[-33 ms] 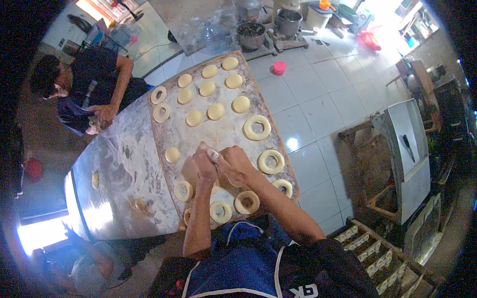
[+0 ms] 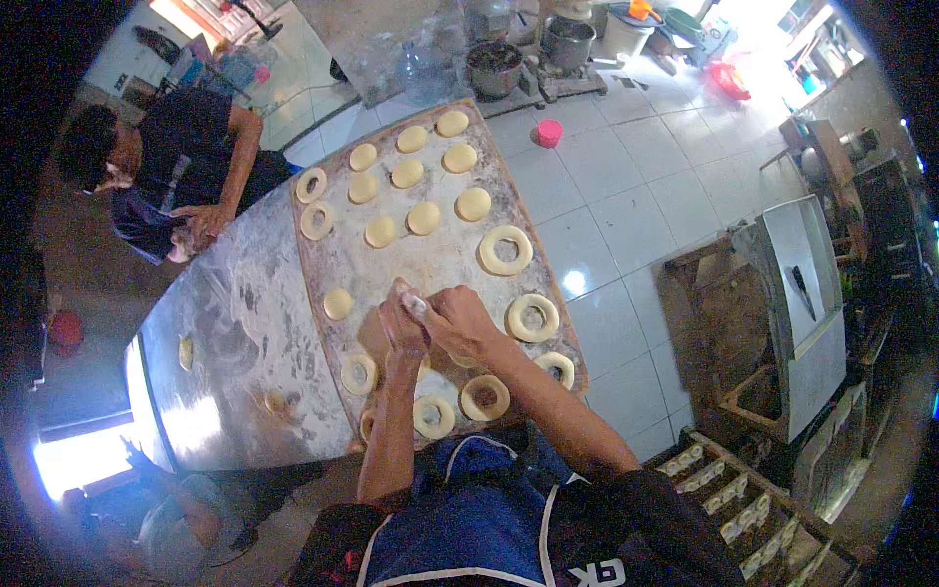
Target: The person shapes small dough balls into rings by hand and places them on a floured metal tray. A coworker also shapes dough nearby. The person continues forming rings and arranging them in rows on the tray.
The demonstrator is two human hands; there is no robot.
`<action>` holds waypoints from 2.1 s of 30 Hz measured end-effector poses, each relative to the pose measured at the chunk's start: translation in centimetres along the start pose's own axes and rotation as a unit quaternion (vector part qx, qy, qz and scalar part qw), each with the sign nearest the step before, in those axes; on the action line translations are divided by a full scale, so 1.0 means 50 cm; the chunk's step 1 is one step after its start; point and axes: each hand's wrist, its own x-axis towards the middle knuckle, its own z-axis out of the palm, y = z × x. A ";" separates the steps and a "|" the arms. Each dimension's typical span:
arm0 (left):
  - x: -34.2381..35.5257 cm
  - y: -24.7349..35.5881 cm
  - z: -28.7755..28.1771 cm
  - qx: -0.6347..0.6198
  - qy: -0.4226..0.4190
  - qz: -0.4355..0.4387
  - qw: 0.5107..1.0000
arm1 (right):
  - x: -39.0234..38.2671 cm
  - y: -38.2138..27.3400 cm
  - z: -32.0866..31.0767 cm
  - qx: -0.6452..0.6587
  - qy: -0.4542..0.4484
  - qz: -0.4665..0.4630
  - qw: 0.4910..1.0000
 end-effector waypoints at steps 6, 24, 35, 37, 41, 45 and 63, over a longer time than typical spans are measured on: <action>0.008 -0.027 0.042 -0.011 0.125 0.067 0.990 | 0.008 0.027 -0.013 -0.046 0.018 -0.030 0.998; 0.093 -0.054 0.065 0.228 0.063 0.062 0.970 | 0.029 -0.016 -0.087 -0.098 0.059 -0.005 0.993; 0.090 0.065 -0.004 0.237 -0.110 -0.011 0.965 | -0.032 0.061 -0.077 -0.320 0.066 0.005 0.945; 0.088 0.058 -0.003 0.225 -0.103 -0.016 0.969 | -0.017 0.074 -0.057 -0.320 0.089 -0.010 0.943; 0.074 0.048 -0.015 0.222 -0.053 0.033 0.973 | -0.010 0.068 -0.027 -0.307 0.103 -0.012 0.946; 0.034 0.037 -0.079 0.117 -0.002 -0.005 0.993 | -0.028 0.043 0.007 -0.320 0.182 -0.042 0.929; -0.351 -0.145 -0.604 0.081 0.208 -0.142 0.964 | 0.086 -0.003 0.462 -0.301 0.060 -0.179 0.935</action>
